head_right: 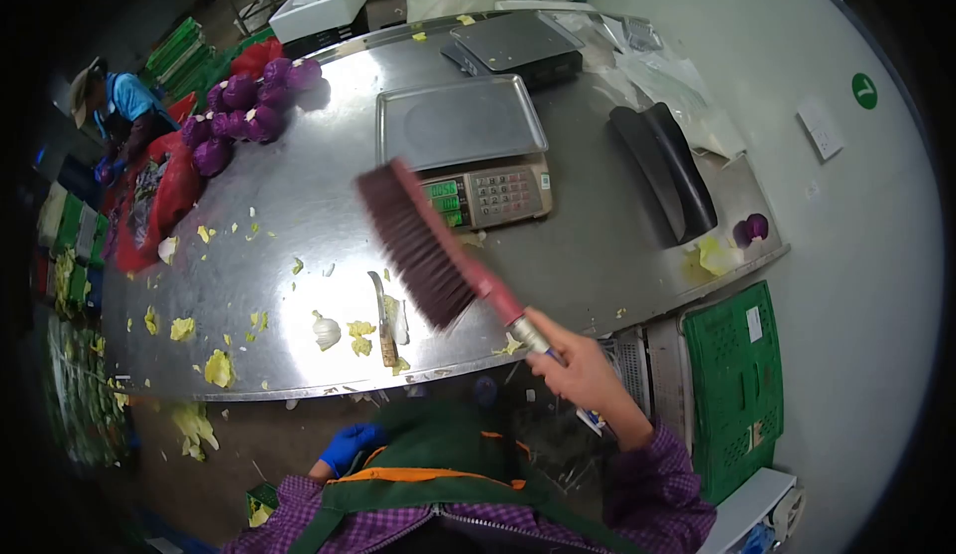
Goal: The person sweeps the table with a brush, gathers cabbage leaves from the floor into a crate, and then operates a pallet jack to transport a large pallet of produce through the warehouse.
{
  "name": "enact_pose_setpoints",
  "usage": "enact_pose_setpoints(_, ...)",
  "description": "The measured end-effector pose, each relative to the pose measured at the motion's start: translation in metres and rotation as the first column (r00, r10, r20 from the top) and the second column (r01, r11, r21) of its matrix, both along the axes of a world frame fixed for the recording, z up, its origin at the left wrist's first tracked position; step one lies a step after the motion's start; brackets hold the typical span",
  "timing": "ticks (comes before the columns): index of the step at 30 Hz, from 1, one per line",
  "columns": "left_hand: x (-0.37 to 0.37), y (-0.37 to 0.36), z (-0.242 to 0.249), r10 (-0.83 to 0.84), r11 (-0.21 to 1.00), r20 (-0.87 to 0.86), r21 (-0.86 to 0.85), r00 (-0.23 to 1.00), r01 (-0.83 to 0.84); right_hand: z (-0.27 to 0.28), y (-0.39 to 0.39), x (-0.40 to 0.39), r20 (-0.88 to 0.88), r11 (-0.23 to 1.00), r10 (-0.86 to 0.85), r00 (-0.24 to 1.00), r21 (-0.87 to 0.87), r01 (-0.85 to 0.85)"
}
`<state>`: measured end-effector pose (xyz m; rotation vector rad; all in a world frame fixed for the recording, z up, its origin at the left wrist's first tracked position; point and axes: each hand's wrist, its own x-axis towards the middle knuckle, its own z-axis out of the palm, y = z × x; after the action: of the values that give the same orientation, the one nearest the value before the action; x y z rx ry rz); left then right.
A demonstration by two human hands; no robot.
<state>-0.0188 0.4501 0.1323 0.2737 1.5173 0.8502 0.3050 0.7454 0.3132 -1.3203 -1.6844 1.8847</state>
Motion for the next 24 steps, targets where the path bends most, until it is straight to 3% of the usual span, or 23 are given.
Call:
enact_pose_setpoints(1, -0.004, 0.007, 0.000, -0.030, 0.998, 0.034, 0.051, 0.999, 0.029, -0.011, -0.002, 0.004, -0.005, 0.992, -0.120, 0.993, 0.028, 0.121)
enact_pose_setpoints(2, -0.009, 0.016, 0.000, -0.084, 0.996, -0.007, 0.016, 0.996, 0.085, -0.021, -0.001, 0.007, 0.005, 0.991, -0.134, 0.991, 0.023, 0.134)
enact_pose_setpoints(4, -0.024, 0.029, -0.011, -0.203, 0.974, -0.018, 0.100, 0.979, 0.204, -0.043, -0.001, 0.009, -0.093, 0.848, -0.515, 0.852, 0.090, 0.522)
enact_pose_setpoints(7, -0.037, 0.059, -0.005, -0.253, 0.963, -0.003, 0.092, 0.968, 0.252, -0.081, -0.029, -0.006, -0.030, 0.727, -0.682, 0.731, 0.083, 0.682)
enact_pose_setpoints(8, -0.042, 0.063, -0.007, -0.231, 0.968, 0.047, 0.111, 0.972, 0.225, -0.098, -0.048, -0.009, 0.040, 0.795, -0.596, 0.802, 0.173, 0.582)
enact_pose_setpoints(9, -0.049, 0.066, -0.006, -0.316, 0.939, 0.040, 0.154, 0.948, 0.306, -0.128, -0.072, -0.011, 0.090, 0.819, -0.453, 0.887, 0.435, 0.374)
enact_pose_setpoints(10, -0.052, 0.065, -0.004, -0.316, 0.941, 0.055, 0.149, 0.947, 0.305, -0.107, -0.096, -0.028, 0.239, 0.903, -0.321, 0.916, 0.368, 0.221)
enact_pose_setpoints(12, -0.055, 0.060, 0.003, -0.324, 0.941, 0.079, 0.136, 0.943, 0.311, -0.103, -0.123, -0.039, 0.146, 0.917, 0.000, 0.989, 0.396, -0.058)
enact_pose_setpoints(13, -0.057, 0.056, 0.007, -0.435, 0.897, 0.016, 0.100, 0.900, 0.431, -0.099, -0.134, -0.043, 0.126, 0.938, 0.130, 0.984, 0.306, -0.163)
enact_pose_setpoints(14, -0.061, 0.053, 0.010, -0.544, 0.836, -0.046, 0.060, 0.838, 0.546, -0.098, -0.143, -0.049, 0.097, 0.922, 0.089, 0.991, 0.369, -0.119)
enact_pose_setpoints(15, -0.064, 0.050, 0.007, -0.553, 0.830, -0.038, 0.060, 0.832, 0.554, -0.095, -0.149, -0.052, 0.070, 0.898, 0.051, 0.996, 0.433, -0.076)
enact_pose_setpoints(18, -0.071, 0.032, -0.004, -0.520, 0.854, -0.010, 0.029, 0.854, 0.520, -0.078, -0.150, -0.045, 0.142, 0.906, -0.374, 0.917, 0.270, 0.327)
enact_pose_setpoints(19, -0.072, 0.033, -0.009, -0.527, 0.849, -0.002, 0.029, 0.850, 0.527, -0.079, -0.143, -0.037, 0.102, 0.846, -0.481, 0.870, 0.315, 0.431)
enact_pose_setpoints(20, -0.073, 0.034, -0.014, -0.413, 0.900, -0.093, 0.111, 0.906, 0.422, -0.074, -0.135, -0.027, 0.126, 0.815, -0.578, 0.806, 0.143, 0.561)
enact_pose_setpoints(22, -0.076, 0.046, -0.017, -0.169, 0.914, -0.341, 0.297, 0.925, 0.277, -0.078, -0.115, -0.012, 0.109, 0.731, -0.681, 0.724, 0.054, 0.680)
enact_pose_setpoints(23, -0.075, 0.063, -0.017, -0.034, 0.879, -0.483, 0.402, 0.875, 0.257, -0.089, -0.110, -0.003, 0.092, 0.758, -0.649, 0.755, 0.152, 0.634)
enact_pose_setpoints(24, -0.080, 0.084, -0.003, -0.052, 0.801, -0.723, 0.382, 0.689, 0.461, -0.096, -0.109, -0.009, 0.134, 0.767, -0.640, 0.757, 0.167, 0.619)
